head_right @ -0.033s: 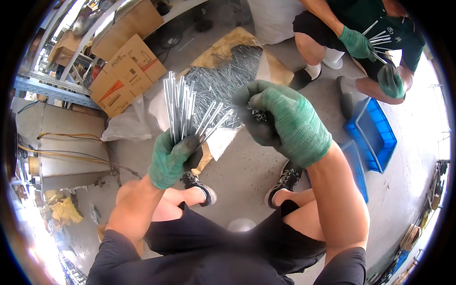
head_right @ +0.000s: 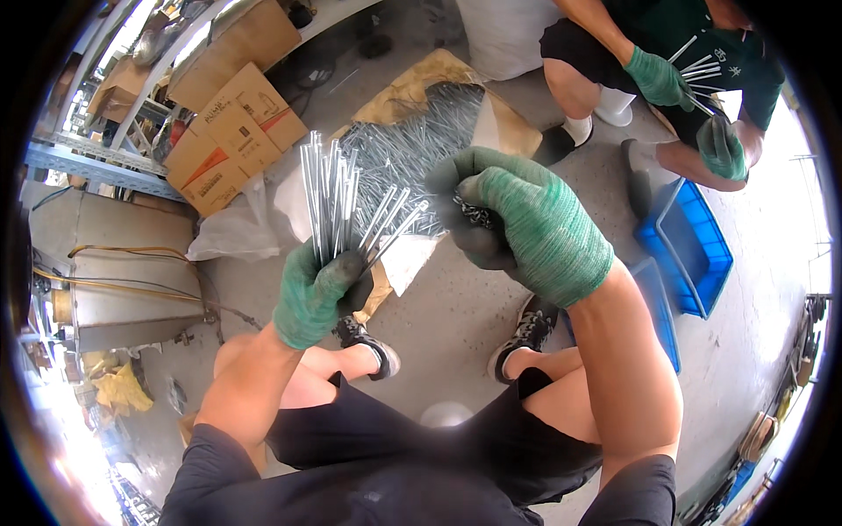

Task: The person picks up a bunch of long bolts from a large bag, sorts through them by hand, and places them into blue plastic bins.

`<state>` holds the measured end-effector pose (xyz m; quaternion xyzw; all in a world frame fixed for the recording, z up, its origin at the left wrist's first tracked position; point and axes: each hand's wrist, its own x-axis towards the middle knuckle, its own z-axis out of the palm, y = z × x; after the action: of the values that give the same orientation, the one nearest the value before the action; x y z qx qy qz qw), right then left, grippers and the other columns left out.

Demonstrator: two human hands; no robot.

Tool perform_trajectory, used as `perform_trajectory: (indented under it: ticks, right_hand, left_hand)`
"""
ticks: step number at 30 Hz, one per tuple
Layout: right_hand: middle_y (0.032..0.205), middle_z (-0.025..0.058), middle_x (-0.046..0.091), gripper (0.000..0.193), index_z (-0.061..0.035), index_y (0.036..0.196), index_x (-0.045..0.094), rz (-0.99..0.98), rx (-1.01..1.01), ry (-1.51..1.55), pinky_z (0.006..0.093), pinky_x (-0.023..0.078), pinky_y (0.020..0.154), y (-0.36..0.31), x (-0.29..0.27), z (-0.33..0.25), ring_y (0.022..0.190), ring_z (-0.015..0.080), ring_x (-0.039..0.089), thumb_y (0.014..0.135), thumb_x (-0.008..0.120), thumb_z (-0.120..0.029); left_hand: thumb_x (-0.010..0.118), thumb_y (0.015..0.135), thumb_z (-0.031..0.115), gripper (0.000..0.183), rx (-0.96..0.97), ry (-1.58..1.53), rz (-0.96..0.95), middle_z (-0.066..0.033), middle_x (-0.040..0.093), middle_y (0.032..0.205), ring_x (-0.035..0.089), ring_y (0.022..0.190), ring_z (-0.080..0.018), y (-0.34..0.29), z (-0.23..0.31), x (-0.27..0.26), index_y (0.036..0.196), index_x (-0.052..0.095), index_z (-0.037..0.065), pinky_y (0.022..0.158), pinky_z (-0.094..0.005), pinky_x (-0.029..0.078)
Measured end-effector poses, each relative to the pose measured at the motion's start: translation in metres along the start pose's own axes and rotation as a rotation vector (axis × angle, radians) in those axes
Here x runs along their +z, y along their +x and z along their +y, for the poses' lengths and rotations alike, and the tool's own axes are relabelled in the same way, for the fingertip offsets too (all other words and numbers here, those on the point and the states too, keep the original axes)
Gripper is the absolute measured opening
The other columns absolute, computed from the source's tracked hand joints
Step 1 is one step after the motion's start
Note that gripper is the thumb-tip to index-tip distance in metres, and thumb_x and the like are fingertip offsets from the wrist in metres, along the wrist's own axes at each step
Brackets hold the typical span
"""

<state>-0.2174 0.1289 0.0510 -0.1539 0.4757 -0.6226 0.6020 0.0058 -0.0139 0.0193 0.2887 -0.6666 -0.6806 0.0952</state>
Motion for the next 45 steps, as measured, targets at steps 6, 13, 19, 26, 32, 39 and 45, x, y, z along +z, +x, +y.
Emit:
perform_trajectory:
  ticks: [6, 13, 19, 26, 32, 39, 45]
  right_hand:
    - [0.09, 0.0005, 0.061, 0.026, -0.0025, 0.12, 0.061, -0.076, -0.098, -0.093, 0.0176, 0.04, 0.052, -0.001, 0.003, 0.004, 0.065, 0.0053, 0.053, 0.099, 0.06, -0.018]
    - [0.09, -0.0005, 0.06, 0.031, -0.0024, 0.121, 0.062, -0.069, -0.119, -0.17, 0.0171, 0.041, 0.052, -0.001, 0.01, 0.006, 0.066, 0.0045, 0.054, 0.098, 0.065, -0.024]
    - [0.09, -0.001, 0.059, 0.039, -0.0004, 0.116, 0.064, -0.115, -0.159, -0.139, 0.0159, 0.041, 0.053, 0.002, 0.008, 0.011, 0.066, 0.0029, 0.052, 0.095, 0.071, -0.032]
    - [0.084, -0.0022, 0.057, 0.041, -0.0011, 0.113, 0.066, -0.011, -0.2, -0.291, 0.0174, 0.036, 0.049, 0.003, 0.014, 0.015, 0.056, 0.0019, 0.045, 0.094, 0.071, -0.037]
    - [0.083, -0.0034, 0.056, 0.04, -0.0037, 0.111, 0.066, -0.066, -0.195, -0.302, 0.0168, 0.037, 0.05, -0.002, 0.016, 0.012, 0.057, 0.0015, 0.045, 0.094, 0.07, -0.039]
    - [0.084, -0.0044, 0.056, 0.034, -0.0062, 0.108, 0.065, -0.026, -0.175, -0.337, 0.0159, 0.038, 0.053, -0.003, 0.021, 0.013, 0.062, 0.0015, 0.048, 0.094, 0.069, -0.037]
    - [0.085, -0.004, 0.057, 0.032, -0.0056, 0.11, 0.066, 0.016, -0.154, -0.253, 0.0171, 0.039, 0.054, 0.003, 0.019, 0.02, 0.064, 0.0021, 0.048, 0.095, 0.069, -0.034]
  left_hand:
    - [0.066, 0.096, 0.029, 0.027, -0.004, -0.051, -0.024, -0.0007, 0.058, 0.062, 0.05, 0.054, -0.0074, -0.005, -0.004, -0.001, 0.087, 0.061, 0.004, 0.048, -0.0255, 0.039]
    - [0.063, 0.098, 0.027, 0.027, 0.058, -0.05, -0.123, -0.0023, 0.059, 0.061, 0.051, 0.051, -0.0075, -0.006, -0.02, -0.004, 0.09, 0.057, 0.002, 0.046, -0.024, 0.039]
    - [0.063, 0.098, 0.026, 0.025, 0.035, -0.089, -0.107, -0.0037, 0.058, 0.06, 0.052, 0.051, -0.0087, -0.009, -0.019, -0.001, 0.091, 0.057, 0.003, 0.045, -0.0244, 0.039]
    - [0.062, 0.097, 0.026, 0.024, -0.007, -0.082, -0.136, -0.0038, 0.059, 0.06, 0.051, 0.05, -0.0089, -0.007, -0.02, -0.002, 0.091, 0.057, 0.003, 0.046, -0.024, 0.039]
    - [0.063, 0.098, 0.029, 0.027, -0.001, -0.06, -0.141, -0.0035, 0.059, 0.061, 0.051, 0.051, -0.0084, -0.006, -0.021, -0.002, 0.092, 0.057, 0.004, 0.046, -0.0234, 0.039]
    - [0.064, 0.097, 0.029, 0.026, -0.036, -0.058, -0.103, -0.0035, 0.06, 0.062, 0.051, 0.051, -0.008, -0.008, -0.016, 0.001, 0.093, 0.057, 0.004, 0.046, -0.0232, 0.039]
    - [0.065, 0.096, 0.031, 0.028, -0.012, -0.07, -0.157, -0.0031, 0.059, 0.061, 0.049, 0.05, -0.0073, -0.005, -0.016, -0.003, 0.088, 0.058, 0.005, 0.045, -0.023, 0.038]
